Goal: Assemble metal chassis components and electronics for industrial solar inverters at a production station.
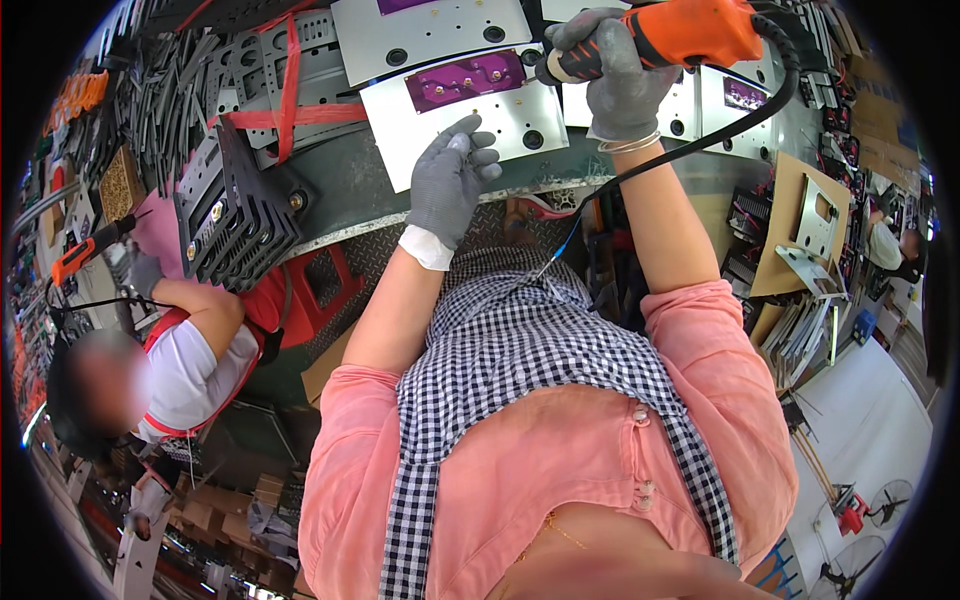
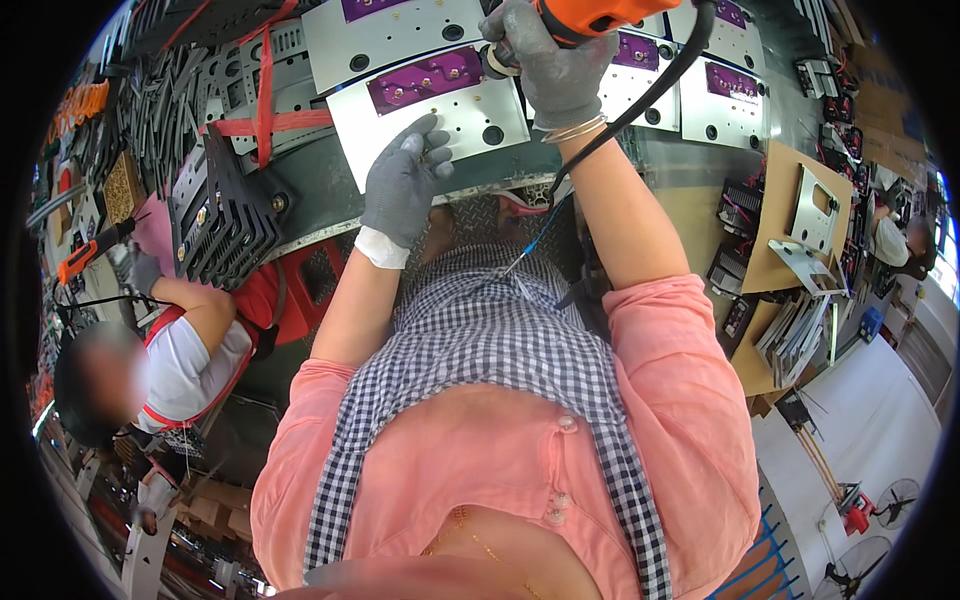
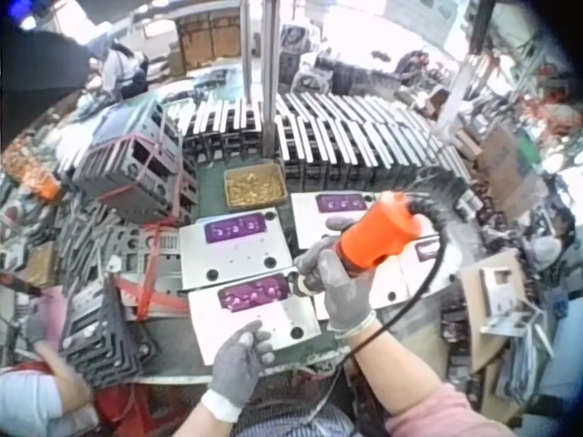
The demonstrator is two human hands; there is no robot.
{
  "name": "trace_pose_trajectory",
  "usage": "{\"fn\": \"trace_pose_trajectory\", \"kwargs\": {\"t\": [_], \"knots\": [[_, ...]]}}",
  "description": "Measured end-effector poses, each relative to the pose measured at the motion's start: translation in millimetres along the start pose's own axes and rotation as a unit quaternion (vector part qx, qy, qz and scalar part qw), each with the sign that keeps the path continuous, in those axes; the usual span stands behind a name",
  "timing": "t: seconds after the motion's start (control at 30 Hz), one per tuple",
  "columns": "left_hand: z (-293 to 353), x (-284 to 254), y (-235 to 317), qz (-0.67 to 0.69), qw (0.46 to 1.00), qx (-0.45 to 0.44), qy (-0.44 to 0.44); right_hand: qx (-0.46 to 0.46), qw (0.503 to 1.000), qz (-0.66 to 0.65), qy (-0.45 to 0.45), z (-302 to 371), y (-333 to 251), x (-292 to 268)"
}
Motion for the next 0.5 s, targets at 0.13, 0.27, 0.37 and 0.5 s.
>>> {"fn": "trace_pose_trajectory", "kwargs": {"t": [0.13,0.27,0.37,0.5], "knots": [[-8,-8,6,-0.012,1.0,0.015,0.023,0.001,0.999,-0.005,-0.034,7,8,-4],[-15,-8,2,0.0,0.998,0.011,0.057,-0.048,0.994,0.076,-0.061,9,12,-7],[-18,-8,0,0.009,0.997,0.009,0.074,-0.064,0.998,0.002,-0.026,9,16,-8],[-17,-12,2,-0.003,0.998,0.01,0.058,-0.091,0.994,0.035,-0.051,4,14,-5]]}}
Point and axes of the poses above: each hand's wrist, its own z-axis away from the middle knuckle, its own x-axis out of the palm, y = z × x, the point moved 2 cm from there along -z, towards the middle knuckle, and after that the axes turned 10 degrees about -x, right-handed, at the moved point
